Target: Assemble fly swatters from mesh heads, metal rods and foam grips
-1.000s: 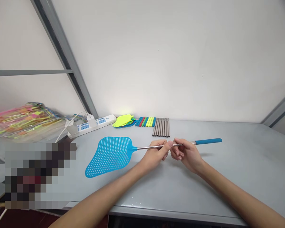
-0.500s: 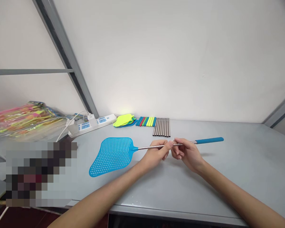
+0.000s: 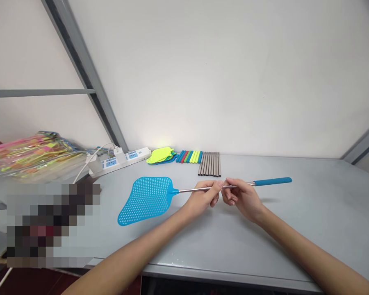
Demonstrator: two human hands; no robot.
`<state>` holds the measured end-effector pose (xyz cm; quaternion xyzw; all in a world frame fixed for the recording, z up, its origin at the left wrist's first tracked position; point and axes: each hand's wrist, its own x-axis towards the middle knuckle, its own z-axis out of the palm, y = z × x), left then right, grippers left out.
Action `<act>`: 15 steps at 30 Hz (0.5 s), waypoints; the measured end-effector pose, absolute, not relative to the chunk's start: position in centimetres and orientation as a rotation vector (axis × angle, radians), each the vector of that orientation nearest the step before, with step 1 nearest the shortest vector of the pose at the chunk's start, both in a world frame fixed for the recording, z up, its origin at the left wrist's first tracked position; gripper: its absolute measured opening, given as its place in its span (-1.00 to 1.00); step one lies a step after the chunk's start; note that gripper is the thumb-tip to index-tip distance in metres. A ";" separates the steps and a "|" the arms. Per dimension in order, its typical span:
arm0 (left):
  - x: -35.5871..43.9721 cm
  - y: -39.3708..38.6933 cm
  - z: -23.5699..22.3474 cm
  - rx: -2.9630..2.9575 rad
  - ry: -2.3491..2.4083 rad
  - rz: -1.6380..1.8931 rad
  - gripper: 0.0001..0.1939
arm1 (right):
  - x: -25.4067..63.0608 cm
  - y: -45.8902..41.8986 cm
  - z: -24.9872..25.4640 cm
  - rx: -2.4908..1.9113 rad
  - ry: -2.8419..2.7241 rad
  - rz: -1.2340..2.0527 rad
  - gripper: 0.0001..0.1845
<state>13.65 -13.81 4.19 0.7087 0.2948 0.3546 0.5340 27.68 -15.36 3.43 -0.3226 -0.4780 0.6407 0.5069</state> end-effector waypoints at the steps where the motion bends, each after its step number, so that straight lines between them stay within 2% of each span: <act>1: 13.7 -13.8 4.2 1.682 0.703 0.849 -0.56 | 27.6 -15.4 3.4 -0.780 -1.163 1.545 -0.56; 15: 13.7 -13.4 3.7 1.619 0.695 0.849 -0.57 | 27.3 -15.6 2.9 -0.751 -1.218 1.619 -0.52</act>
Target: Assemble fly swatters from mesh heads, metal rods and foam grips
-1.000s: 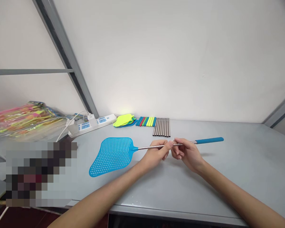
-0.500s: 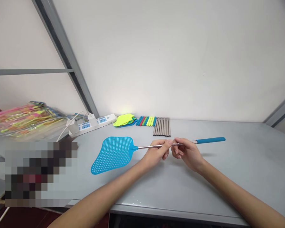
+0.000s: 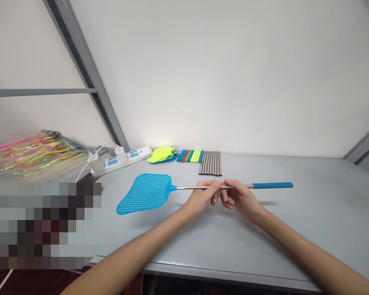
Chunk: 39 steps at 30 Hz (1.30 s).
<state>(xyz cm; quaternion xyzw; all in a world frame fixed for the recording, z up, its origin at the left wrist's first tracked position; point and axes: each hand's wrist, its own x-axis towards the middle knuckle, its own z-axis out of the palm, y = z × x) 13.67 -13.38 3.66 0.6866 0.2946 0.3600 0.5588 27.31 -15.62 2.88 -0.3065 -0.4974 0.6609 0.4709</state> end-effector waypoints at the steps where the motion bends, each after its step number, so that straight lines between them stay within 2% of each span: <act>1: 13.7 -13.3 3.6 1.617 0.690 0.850 -0.57 | 27.3 -15.6 2.8 -0.748 -1.220 1.619 -0.51; 13: 13.6 -13.3 3.2 1.541 0.624 0.792 -0.52 | 26.7 -16.0 3.2 -0.727 -1.301 1.580 -0.52; 21: 13.6 -13.8 3.8 1.471 0.547 0.789 -0.61 | 26.7 -16.1 3.1 -0.785 -1.303 1.548 -0.46; 33: 13.5 -13.5 3.3 1.420 0.432 0.822 -0.76 | 26.9 -16.1 3.2 -0.794 -1.308 1.528 -0.48; 39: 13.6 -13.5 3.1 1.405 0.411 0.824 -0.77 | 26.8 -16.1 3.3 -0.802 -1.300 1.518 -0.48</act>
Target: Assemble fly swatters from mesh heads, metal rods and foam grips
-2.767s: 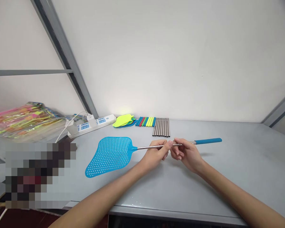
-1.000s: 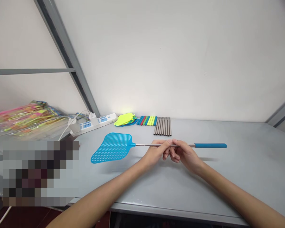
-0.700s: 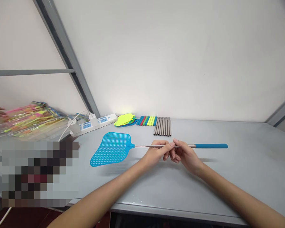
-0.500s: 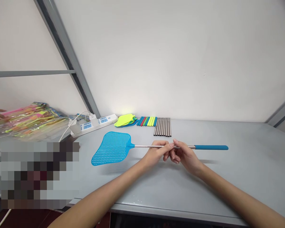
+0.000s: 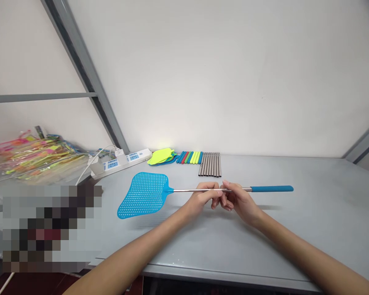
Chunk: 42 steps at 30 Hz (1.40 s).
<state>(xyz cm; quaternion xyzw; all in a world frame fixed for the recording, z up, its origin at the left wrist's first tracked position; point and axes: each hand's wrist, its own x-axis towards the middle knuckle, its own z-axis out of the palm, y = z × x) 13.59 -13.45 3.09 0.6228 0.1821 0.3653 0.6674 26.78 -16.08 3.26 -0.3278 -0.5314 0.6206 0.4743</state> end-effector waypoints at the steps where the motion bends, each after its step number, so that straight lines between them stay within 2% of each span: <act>1: 13.6 -13.5 3.1 1.407 0.413 0.823 -0.77 | 26.8 -16.1 3.2 -0.804 -1.302 1.512 -0.47; 42: 13.5 -14.3 4.1 1.593 0.485 0.734 -0.63 | 26.8 -16.2 3.0 -0.792 -1.428 1.461 -0.40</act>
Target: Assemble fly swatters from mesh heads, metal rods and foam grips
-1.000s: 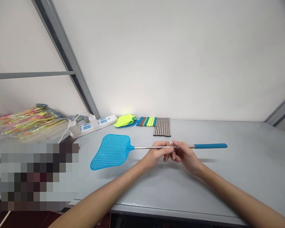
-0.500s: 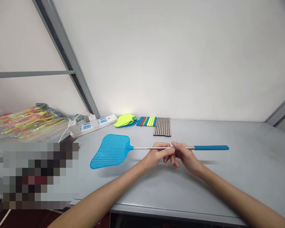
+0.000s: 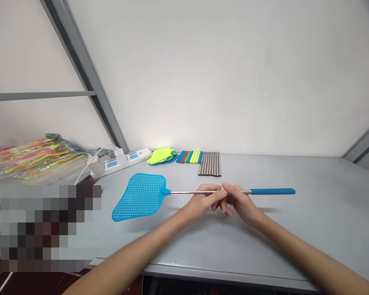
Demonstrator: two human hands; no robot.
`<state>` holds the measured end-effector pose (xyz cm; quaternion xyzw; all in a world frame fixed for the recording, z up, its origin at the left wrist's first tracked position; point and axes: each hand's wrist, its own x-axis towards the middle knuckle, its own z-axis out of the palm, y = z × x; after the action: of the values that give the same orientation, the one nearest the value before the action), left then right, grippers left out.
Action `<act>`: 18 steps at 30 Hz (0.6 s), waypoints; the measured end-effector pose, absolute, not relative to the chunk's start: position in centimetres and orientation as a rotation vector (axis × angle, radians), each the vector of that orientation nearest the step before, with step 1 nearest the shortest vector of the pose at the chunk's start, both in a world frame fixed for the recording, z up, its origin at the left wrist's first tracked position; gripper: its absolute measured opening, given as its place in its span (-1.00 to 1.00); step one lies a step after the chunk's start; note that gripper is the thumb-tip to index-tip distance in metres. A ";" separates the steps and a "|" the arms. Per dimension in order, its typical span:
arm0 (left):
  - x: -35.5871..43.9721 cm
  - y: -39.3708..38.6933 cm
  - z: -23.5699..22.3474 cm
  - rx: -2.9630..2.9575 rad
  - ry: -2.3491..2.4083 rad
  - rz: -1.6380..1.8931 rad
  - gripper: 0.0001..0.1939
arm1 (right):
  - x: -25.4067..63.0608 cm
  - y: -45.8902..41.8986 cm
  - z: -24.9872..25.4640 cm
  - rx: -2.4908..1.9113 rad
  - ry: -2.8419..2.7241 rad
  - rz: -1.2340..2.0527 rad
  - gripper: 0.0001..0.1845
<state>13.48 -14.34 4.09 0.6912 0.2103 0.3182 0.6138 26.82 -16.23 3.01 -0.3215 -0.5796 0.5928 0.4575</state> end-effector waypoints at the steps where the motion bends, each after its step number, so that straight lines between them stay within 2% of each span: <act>1: 13.5 -14.4 4.2 1.589 0.490 0.736 -0.62 | 26.8 -16.2 3.1 -0.788 -1.395 1.491 -0.40; 9: 13.7 -14.2 4.3 1.462 0.539 0.738 -0.66 | 26.8 -16.1 3.1 -0.768 -1.111 1.715 -0.48; 18: 14.1 -14.3 4.9 1.391 0.505 0.725 -0.69 | 26.7 -16.2 3.2 -0.798 -1.064 1.549 -0.50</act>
<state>14.14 -14.30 4.88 0.6195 0.2250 0.3230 0.6792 26.72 -16.19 3.17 -0.3331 -0.4443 0.6467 0.5229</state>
